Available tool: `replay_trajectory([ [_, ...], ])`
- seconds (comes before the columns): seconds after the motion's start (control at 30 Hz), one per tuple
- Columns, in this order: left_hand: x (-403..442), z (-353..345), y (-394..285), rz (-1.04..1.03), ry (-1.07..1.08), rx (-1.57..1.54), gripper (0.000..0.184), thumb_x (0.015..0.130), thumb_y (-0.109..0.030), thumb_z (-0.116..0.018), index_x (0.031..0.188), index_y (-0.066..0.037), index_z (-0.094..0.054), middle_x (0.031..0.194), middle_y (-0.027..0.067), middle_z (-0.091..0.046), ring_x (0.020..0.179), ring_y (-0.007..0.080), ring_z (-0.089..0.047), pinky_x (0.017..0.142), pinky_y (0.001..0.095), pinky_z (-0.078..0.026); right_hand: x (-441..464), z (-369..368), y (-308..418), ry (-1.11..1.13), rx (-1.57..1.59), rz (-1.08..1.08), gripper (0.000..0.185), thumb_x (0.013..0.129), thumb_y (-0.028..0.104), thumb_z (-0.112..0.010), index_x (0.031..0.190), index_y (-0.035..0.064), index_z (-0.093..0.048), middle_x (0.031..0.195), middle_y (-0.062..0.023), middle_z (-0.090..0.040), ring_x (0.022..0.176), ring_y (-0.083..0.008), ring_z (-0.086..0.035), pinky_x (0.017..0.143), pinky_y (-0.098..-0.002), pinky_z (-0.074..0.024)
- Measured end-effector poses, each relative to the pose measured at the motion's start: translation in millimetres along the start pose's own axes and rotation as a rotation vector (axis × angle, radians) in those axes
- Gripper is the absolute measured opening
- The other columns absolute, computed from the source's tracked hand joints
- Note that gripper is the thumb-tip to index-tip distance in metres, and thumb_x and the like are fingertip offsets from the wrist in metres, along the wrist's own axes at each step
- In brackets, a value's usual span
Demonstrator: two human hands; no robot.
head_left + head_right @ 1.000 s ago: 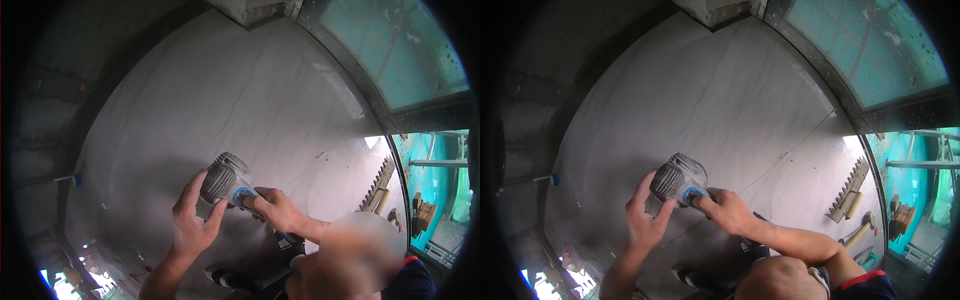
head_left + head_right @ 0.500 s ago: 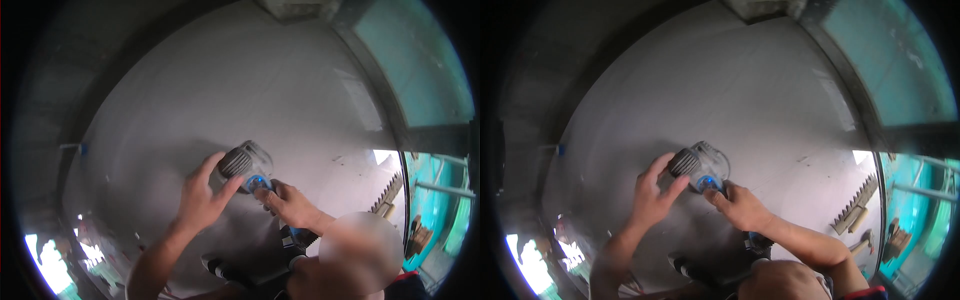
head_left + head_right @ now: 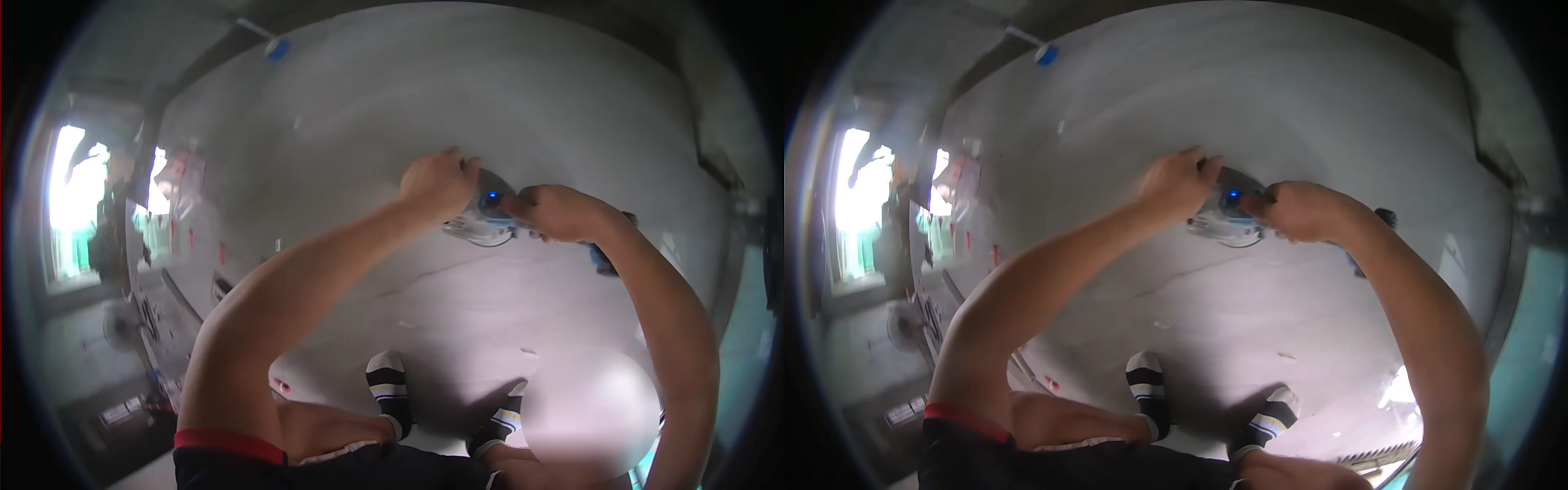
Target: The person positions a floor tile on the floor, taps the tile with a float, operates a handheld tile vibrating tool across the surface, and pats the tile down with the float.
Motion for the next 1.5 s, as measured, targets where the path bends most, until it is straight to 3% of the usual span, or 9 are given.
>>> replay_trajectory([
  [0.1, 3, -6, 14, 0.142, -0.052, -0.102, 0.033, 0.098, -0.03, -0.047, 0.091, -0.003, -0.066, 0.084, 0.0192, -0.07, 0.082, 0.0388, -0.068, 0.074, 0.0497, -0.053, 23, 10, 1, 0.009, -0.226, -0.048, 0.063, 0.1, 0.056, -0.044, 0.088, -0.0012, -0.069, 0.071, -0.0162, -0.066, 0.068, -0.0292, -0.065, 0.07, -0.0404, -0.0532],
  [0.2, -6, -8, 34, 0.364, -0.068, -0.265, 0.03, 0.093, -0.024, -0.048, 0.087, -0.003, -0.069, 0.087, 0.0194, -0.071, 0.084, 0.0395, -0.068, 0.075, 0.0493, -0.054, 25, 19, 29, -0.129, -0.368, 0.082, 0.057, 0.098, 0.051, -0.049, 0.081, 0.0004, -0.069, 0.072, -0.0205, -0.067, 0.07, -0.037, -0.067, 0.071, -0.0438, -0.0539],
  [0.3, -5, -1, 45, 0.498, -0.104, -0.39, 0.028, 0.09, -0.022, -0.049, 0.084, -0.004, -0.069, 0.089, 0.0196, -0.071, 0.086, 0.0395, -0.069, 0.076, 0.0489, -0.054, 27, 21, 39, -0.222, -0.437, 0.131, 0.049, 0.095, 0.046, -0.054, 0.082, 0.0014, -0.069, 0.078, -0.023, -0.069, 0.075, -0.0421, -0.067, 0.073, -0.0482, -0.054],
  [0.37, -5, 3, 53, 0.557, -0.09, -0.46, 0.027, 0.089, -0.022, -0.05, 0.084, -0.004, -0.07, 0.09, 0.0198, -0.072, 0.087, 0.04, -0.069, 0.077, 0.049, -0.054, 28, 26, 49, -0.159, -0.45, 0.077, 0.046, 0.095, 0.043, -0.054, 0.087, -0.0005, -0.069, 0.083, -0.0246, -0.069, 0.081, -0.0451, -0.067, 0.076, -0.0517, -0.0535],
  [0.53, -12, 0, 58, 0.599, -0.174, -0.426, 0.026, 0.09, -0.024, -0.051, 0.089, -0.005, -0.07, 0.09, 0.0204, -0.071, 0.087, 0.0416, -0.068, 0.079, 0.0502, -0.053, 36, 17, 39, -0.201, -0.494, 0.131, 0.045, 0.095, 0.043, -0.054, 0.092, -0.0008, -0.064, 0.085, -0.0277, -0.068, 0.083, -0.0482, -0.066, 0.076, -0.0551, -0.0519],
  [0.97, -5, 5, 66, 0.577, -0.24, -0.533, 0.019, 0.087, -0.022, -0.055, 0.086, -0.005, -0.063, 0.088, 0.0186, -0.07, 0.084, 0.0412, -0.066, 0.075, 0.05, -0.052, 48, 20, 54, -0.152, -0.596, 0.183, 0.046, 0.096, 0.046, -0.052, 0.096, 0.0004, -0.06, 0.081, -0.025, -0.069, 0.081, -0.0466, -0.067, 0.075, -0.0557, -0.0516],
  [1.1, 20, 20, 76, 0.608, -0.251, -0.49, 0.02, 0.086, -0.024, -0.056, 0.086, -0.006, -0.065, 0.087, 0.0185, -0.07, 0.086, 0.041, -0.067, 0.075, 0.0502, -0.053, 65, 42, 69, -0.134, -0.586, 0.13, 0.048, 0.097, 0.048, -0.051, 0.097, 0.0004, -0.06, 0.083, -0.0253, -0.069, 0.082, -0.0465, -0.067, 0.076, -0.056, -0.0517],
  [1.23, 64, 47, 95, 0.629, -0.32, -0.499, 0.023, 0.087, -0.027, -0.056, 0.086, -0.006, -0.067, 0.085, 0.0185, -0.07, 0.086, 0.0405, -0.066, 0.075, 0.05, -0.053, 90, 74, 105, -0.188, -0.593, 0.213, 0.054, 0.099, 0.05, -0.047, 0.097, -0.0021, -0.061, 0.084, -0.0264, -0.069, 0.084, -0.0454, -0.068, 0.077, -0.0541, -0.0529],
  [1.5, 130, 73, 96, 0.489, -0.317, -0.394, 0.022, 0.087, -0.025, -0.056, 0.083, -0.005, -0.065, 0.084, 0.0185, -0.07, 0.082, 0.0399, -0.067, 0.075, 0.0486, -0.053, 121, 111, 118, -0.184, -0.539, 0.088, 0.054, 0.102, 0.047, -0.044, 0.101, -0.0039, -0.06, 0.082, -0.0251, -0.07, 0.081, -0.0429, -0.069, 0.076, -0.0497, -0.0555],
])
Point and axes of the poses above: each hand's wrist, its own x-axis towards the middle knuckle, its own z-axis out of the back of the hand, y = z × x, the point moved 9 cm from there along x, towards the middle knuckle
